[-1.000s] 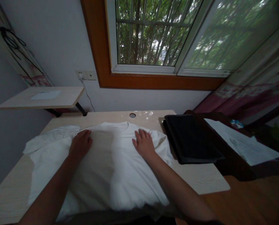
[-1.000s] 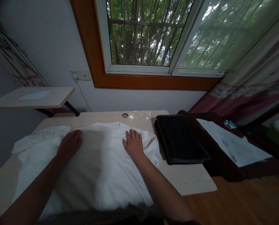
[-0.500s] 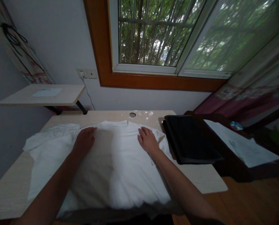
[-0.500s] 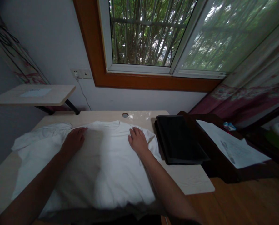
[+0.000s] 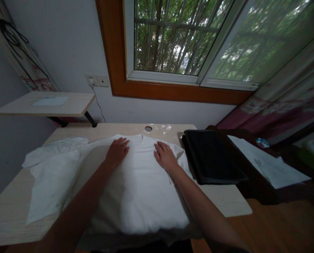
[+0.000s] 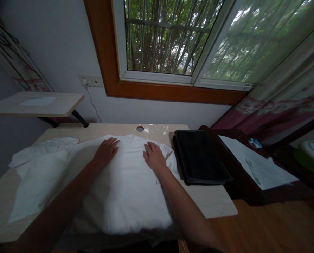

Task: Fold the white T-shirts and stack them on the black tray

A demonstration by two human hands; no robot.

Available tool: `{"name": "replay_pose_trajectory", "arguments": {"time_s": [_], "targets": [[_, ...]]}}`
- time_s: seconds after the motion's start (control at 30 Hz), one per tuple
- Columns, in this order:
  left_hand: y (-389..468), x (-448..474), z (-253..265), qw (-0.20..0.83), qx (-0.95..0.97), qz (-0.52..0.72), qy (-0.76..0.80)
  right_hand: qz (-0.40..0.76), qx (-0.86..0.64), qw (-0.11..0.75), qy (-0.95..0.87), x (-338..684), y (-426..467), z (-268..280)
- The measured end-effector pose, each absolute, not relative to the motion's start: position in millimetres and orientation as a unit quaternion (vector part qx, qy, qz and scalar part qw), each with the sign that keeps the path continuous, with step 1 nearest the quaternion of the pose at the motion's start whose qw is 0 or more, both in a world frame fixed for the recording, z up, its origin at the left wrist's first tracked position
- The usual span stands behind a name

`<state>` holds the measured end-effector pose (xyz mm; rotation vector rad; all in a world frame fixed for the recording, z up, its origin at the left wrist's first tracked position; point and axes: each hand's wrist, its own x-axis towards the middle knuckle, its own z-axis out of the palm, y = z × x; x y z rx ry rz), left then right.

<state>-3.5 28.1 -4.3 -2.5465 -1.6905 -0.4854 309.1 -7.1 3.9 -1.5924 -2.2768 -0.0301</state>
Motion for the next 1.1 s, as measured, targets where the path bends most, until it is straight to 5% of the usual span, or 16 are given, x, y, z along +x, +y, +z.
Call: {"name": "replay_pose_trajectory", "arguments": {"time_s": [0.77, 1.1], "targets": [[34.7, -98.5, -8.5, 0.003, -0.806, -0.086, -0.585, 0.080, -0.484, 0.211, -0.846, 283.8, -16.7, 24.0], [30.2, -96.3, -8.0, 0.029, -0.811, -0.100, -0.576, 0.123, -0.470, 0.022, -0.874, 346.2, -71.0, 70.1]]}}
